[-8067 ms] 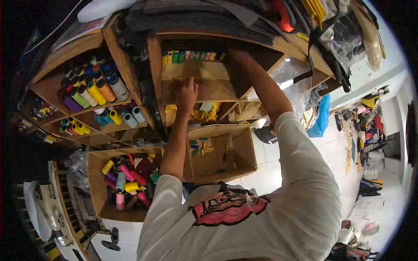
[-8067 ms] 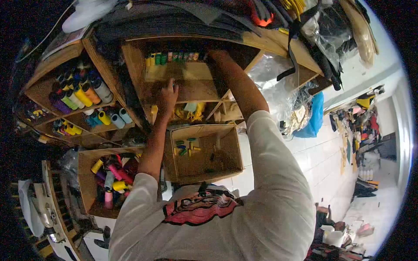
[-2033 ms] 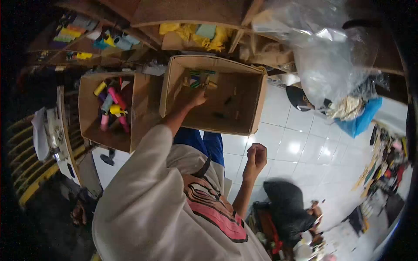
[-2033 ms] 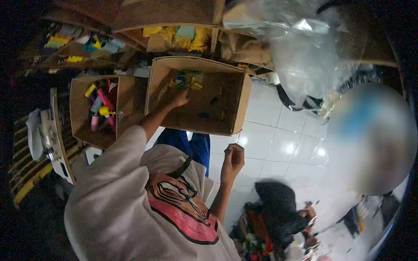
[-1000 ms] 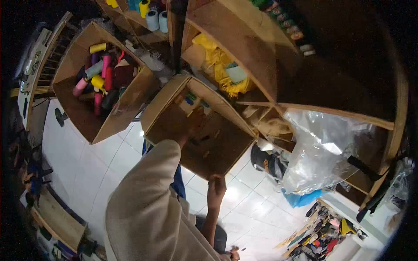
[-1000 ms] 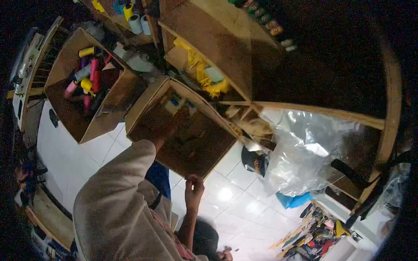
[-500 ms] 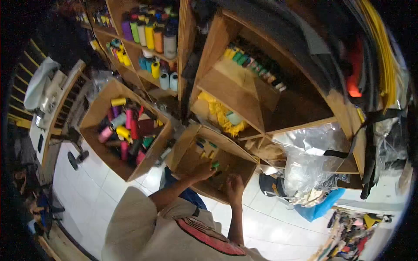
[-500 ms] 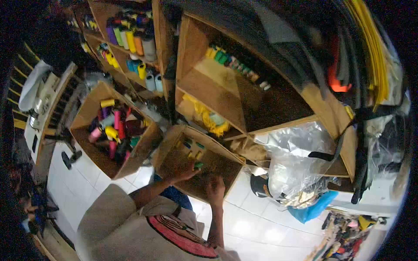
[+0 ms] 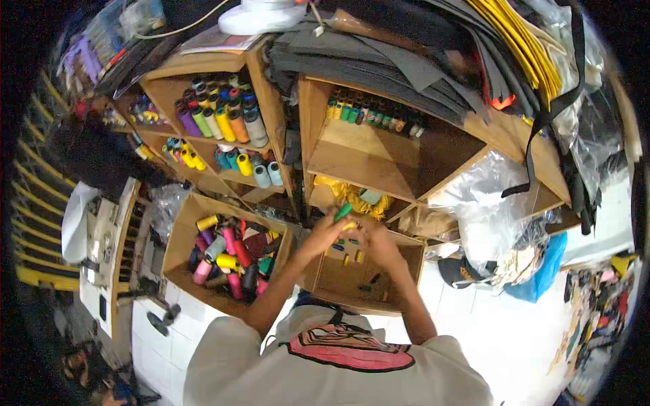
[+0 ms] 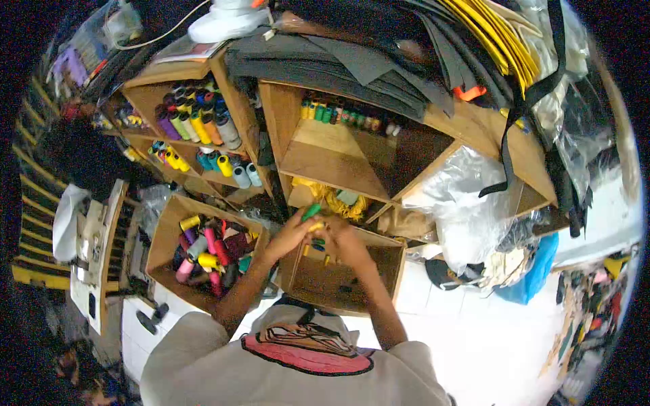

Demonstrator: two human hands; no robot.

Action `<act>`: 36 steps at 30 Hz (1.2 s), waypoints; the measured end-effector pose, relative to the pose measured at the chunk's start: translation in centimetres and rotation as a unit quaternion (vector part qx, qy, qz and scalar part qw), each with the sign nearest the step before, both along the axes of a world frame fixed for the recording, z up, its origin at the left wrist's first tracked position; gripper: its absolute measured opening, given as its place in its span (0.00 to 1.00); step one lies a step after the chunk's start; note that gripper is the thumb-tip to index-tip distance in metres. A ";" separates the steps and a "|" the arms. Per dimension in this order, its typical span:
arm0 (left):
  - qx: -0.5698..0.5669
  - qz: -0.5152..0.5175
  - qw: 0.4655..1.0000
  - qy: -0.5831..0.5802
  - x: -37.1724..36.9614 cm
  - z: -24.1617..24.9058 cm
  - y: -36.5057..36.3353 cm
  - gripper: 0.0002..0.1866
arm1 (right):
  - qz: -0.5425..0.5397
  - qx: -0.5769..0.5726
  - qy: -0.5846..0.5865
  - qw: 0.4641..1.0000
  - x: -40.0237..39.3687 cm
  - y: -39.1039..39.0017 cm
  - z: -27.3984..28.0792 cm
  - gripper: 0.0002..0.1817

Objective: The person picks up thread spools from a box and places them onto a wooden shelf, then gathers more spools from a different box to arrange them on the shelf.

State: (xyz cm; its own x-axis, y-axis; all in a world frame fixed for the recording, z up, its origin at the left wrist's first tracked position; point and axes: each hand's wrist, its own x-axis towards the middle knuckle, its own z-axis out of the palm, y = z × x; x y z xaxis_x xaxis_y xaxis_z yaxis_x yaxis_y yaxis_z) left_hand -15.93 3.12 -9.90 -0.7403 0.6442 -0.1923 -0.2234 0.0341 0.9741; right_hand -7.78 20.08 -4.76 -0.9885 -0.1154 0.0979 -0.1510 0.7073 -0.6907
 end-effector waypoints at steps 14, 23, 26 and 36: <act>-0.160 0.041 0.923 0.348 -18.1 1.4 8.1 0.40 | -0.138 0.077 0.108 0.981 -16.9 12.1 -5.6 0.16; -0.101 0.202 0.900 0.372 -17.2 1.6 8.3 0.25 | -0.224 -0.205 0.128 0.944 -24.7 10.6 -6.4 0.16; -0.090 0.197 0.906 0.363 -16.8 1.9 8.1 0.21 | -0.276 -0.062 0.144 0.948 -26.0 10.5 -6.7 0.17; -0.118 0.239 0.839 0.474 -17.1 -0.6 9.3 0.20 | -0.291 -0.012 0.090 0.953 -26.3 8.5 -2.0 0.15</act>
